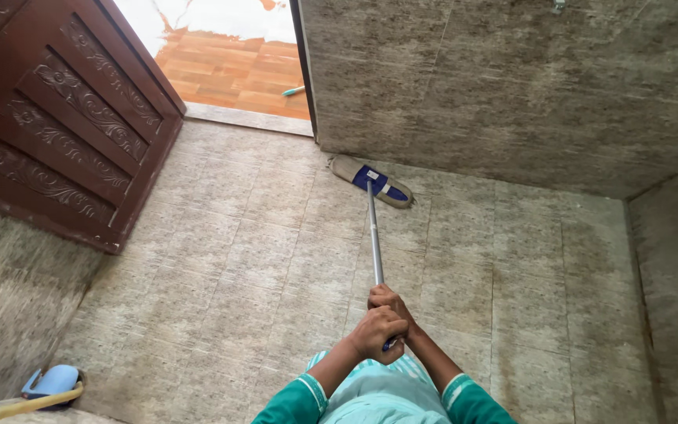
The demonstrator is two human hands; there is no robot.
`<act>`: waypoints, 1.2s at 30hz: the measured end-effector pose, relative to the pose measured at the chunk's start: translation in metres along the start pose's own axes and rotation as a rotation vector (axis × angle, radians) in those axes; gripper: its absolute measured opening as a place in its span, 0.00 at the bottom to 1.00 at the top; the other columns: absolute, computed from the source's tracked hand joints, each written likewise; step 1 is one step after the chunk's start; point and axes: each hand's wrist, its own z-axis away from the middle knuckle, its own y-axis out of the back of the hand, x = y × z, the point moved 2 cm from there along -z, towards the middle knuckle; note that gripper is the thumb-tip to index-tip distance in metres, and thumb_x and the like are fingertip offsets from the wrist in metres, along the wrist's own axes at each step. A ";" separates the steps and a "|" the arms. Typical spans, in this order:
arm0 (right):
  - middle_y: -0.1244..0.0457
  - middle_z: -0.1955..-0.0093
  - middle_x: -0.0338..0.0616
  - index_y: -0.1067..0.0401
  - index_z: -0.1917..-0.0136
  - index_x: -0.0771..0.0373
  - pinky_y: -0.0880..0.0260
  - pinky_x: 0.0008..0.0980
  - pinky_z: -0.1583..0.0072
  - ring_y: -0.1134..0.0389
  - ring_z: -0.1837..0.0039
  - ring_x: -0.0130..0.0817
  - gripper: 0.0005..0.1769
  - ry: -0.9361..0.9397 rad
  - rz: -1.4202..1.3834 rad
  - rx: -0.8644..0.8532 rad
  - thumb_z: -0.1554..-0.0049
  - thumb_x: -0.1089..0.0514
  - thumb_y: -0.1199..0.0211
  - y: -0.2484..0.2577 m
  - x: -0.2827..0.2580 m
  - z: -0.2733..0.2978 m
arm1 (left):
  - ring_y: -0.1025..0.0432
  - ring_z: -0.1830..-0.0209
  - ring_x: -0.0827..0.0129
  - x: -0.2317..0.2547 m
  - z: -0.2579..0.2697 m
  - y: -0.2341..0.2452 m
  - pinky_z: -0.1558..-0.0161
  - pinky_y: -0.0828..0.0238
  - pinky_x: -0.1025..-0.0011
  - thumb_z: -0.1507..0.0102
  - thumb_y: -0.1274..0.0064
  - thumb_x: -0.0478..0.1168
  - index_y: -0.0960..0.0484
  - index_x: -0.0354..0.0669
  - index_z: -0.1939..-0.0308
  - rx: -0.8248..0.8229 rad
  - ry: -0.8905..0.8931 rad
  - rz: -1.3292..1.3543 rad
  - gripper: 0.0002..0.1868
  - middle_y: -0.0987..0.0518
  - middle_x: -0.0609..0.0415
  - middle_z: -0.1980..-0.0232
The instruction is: The person mops a tiled floor in a bathroom using a flat mop, moving the mop head across various sections of the floor and near bathroom fixtures.
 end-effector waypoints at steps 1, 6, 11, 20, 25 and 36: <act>0.40 0.63 0.42 0.34 0.69 0.63 0.35 0.36 0.52 0.38 0.53 0.39 0.08 -0.008 -0.012 0.008 0.53 0.59 0.40 0.002 -0.005 0.002 | 0.30 0.68 0.54 0.008 -0.002 0.002 0.59 0.32 0.60 0.50 0.47 0.38 0.27 0.44 0.71 0.005 0.012 0.007 0.06 0.26 0.52 0.72; 0.40 0.64 0.42 0.34 0.68 0.64 0.35 0.36 0.52 0.38 0.54 0.39 0.10 -0.061 -0.020 0.013 0.52 0.56 0.40 0.008 -0.036 0.002 | 0.30 0.68 0.55 0.047 -0.012 0.019 0.60 0.33 0.60 0.45 0.45 0.40 0.27 0.45 0.72 0.040 0.082 0.031 0.07 0.27 0.51 0.73; 0.42 0.66 0.44 0.36 0.68 0.64 0.36 0.37 0.52 0.40 0.56 0.40 0.14 0.018 -0.062 0.034 0.53 0.52 0.40 0.004 -0.042 0.002 | 0.32 0.72 0.56 0.051 -0.008 0.026 0.64 0.35 0.60 0.47 0.43 0.42 0.30 0.47 0.76 0.059 0.029 0.086 0.11 0.29 0.52 0.75; 0.41 0.65 0.42 0.35 0.68 0.62 0.36 0.37 0.51 0.40 0.53 0.40 0.12 0.052 0.006 -0.020 0.53 0.52 0.40 -0.019 0.010 -0.012 | 0.31 0.67 0.54 -0.004 0.010 0.018 0.60 0.33 0.59 0.47 0.44 0.41 0.29 0.46 0.72 0.065 -0.014 -0.009 0.09 0.28 0.50 0.70; 0.40 0.64 0.42 0.34 0.69 0.63 0.35 0.37 0.54 0.37 0.54 0.39 0.10 0.001 0.123 -0.062 0.55 0.55 0.40 -0.031 0.015 0.010 | 0.30 0.68 0.54 0.005 0.024 0.005 0.60 0.34 0.59 0.47 0.44 0.40 0.27 0.45 0.71 -0.056 -0.030 0.013 0.08 0.27 0.51 0.71; 0.40 0.65 0.45 0.35 0.68 0.65 0.34 0.37 0.53 0.37 0.56 0.41 0.13 -0.093 -0.010 0.073 0.55 0.53 0.39 -0.059 -0.084 -0.017 | 0.29 0.67 0.54 0.065 0.043 0.087 0.57 0.33 0.61 0.43 0.45 0.41 0.30 0.46 0.72 -0.100 0.003 0.109 0.09 0.28 0.52 0.72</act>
